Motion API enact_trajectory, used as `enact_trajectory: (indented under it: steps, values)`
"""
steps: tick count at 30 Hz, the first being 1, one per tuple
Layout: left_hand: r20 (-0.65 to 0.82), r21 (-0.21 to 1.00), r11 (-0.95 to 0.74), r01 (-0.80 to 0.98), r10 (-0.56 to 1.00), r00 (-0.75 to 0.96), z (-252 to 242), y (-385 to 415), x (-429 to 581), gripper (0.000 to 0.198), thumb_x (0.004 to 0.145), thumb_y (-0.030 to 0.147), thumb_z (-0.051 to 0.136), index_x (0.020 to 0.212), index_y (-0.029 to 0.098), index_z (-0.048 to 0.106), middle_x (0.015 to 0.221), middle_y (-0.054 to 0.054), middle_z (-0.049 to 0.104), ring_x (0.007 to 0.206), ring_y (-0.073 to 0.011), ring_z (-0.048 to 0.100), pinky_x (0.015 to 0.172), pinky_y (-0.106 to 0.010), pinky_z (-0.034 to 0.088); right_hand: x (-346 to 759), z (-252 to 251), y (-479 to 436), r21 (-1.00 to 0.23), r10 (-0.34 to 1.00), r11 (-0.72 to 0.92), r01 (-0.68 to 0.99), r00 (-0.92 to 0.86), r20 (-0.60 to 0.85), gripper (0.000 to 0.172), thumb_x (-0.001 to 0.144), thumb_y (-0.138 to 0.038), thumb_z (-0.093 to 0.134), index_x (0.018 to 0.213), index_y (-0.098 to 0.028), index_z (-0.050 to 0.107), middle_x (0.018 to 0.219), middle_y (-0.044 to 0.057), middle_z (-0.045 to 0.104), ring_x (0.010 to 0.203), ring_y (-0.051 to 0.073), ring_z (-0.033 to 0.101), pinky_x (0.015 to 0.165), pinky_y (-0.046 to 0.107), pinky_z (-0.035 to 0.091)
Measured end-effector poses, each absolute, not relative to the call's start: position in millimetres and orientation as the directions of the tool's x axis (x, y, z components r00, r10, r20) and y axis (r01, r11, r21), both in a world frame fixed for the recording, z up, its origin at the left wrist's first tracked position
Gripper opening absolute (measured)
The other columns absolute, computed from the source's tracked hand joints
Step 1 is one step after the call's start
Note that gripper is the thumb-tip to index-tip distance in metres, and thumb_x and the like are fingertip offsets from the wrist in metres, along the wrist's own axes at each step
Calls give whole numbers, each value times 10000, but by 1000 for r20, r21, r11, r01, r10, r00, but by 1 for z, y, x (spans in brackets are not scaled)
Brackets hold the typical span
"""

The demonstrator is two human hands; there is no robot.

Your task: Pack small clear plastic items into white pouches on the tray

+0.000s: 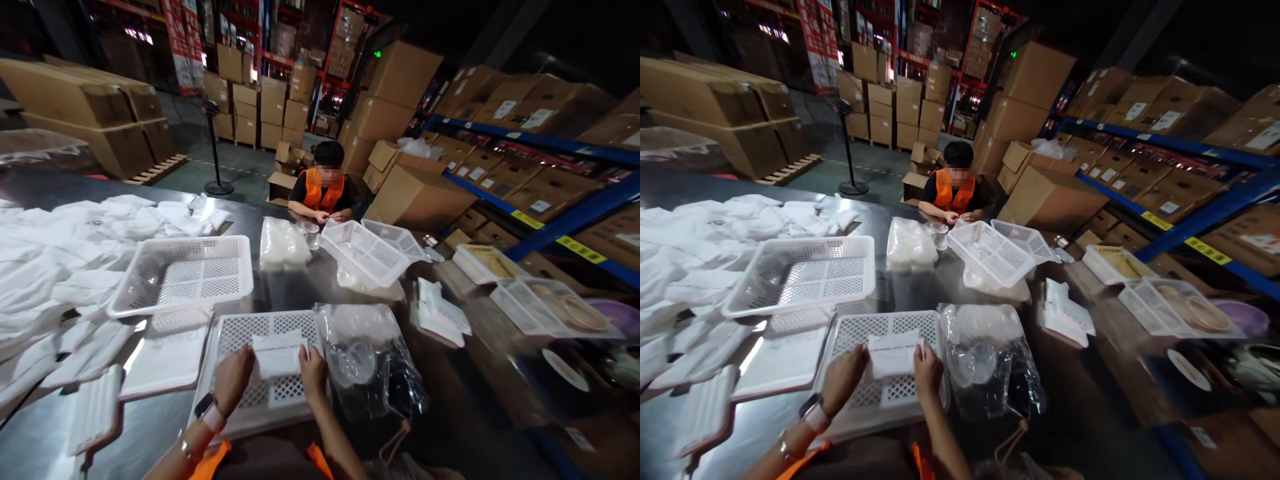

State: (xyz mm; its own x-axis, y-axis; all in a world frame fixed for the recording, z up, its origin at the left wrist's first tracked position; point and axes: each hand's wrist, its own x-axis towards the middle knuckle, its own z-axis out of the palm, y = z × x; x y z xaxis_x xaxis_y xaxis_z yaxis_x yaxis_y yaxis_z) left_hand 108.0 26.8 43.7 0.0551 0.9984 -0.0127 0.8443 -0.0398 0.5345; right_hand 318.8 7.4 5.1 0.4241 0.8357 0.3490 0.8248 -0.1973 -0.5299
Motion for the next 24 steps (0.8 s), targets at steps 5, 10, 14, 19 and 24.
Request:
enact_trajectory:
  steps: [5,10,14,19,24]
  values:
    - [226,474,-492,731,870,439,55,34,135,367,864,74,398,1101,176,659,1100,-137,712,1067,-270,659,938,-414,487,314,14,8,-373,870,13,928,173,461,302,952,-328,465,1094,-172,682,1042,126,722,947,264,661,853,400,494]
    - [339,339,-706,621,708,620,5,34,149,544,831,26,388,1312,190,582,1358,-112,603,1316,-246,509,1114,-461,392,303,-11,8,-346,899,331,878,-181,399,497,894,-48,368,1322,-184,582,1321,104,625,1267,251,544,1071,447,433]
    - [405,438,-563,701,819,406,-37,26,143,602,884,55,333,1466,191,406,1503,-148,435,1445,-269,299,1163,-563,279,299,-27,7,-556,953,136,820,45,300,594,842,-93,405,1430,-152,469,1506,145,429,1406,298,385,1088,503,425]
    - [310,809,-300,506,948,66,-43,38,147,670,926,238,417,1537,108,175,1576,-236,248,1467,-325,177,1149,-584,291,297,-7,21,-894,971,-57,445,234,54,504,808,-326,541,1270,-140,616,1240,158,665,1171,305,614,996,457,499]
    - [-73,991,90,95,983,-167,-13,63,148,695,872,225,495,1514,211,229,1561,-165,334,1420,-275,343,1125,-477,389,296,20,35,-977,988,-67,204,153,-36,505,851,-582,456,951,-156,707,854,125,733,807,255,694,758,396,571]
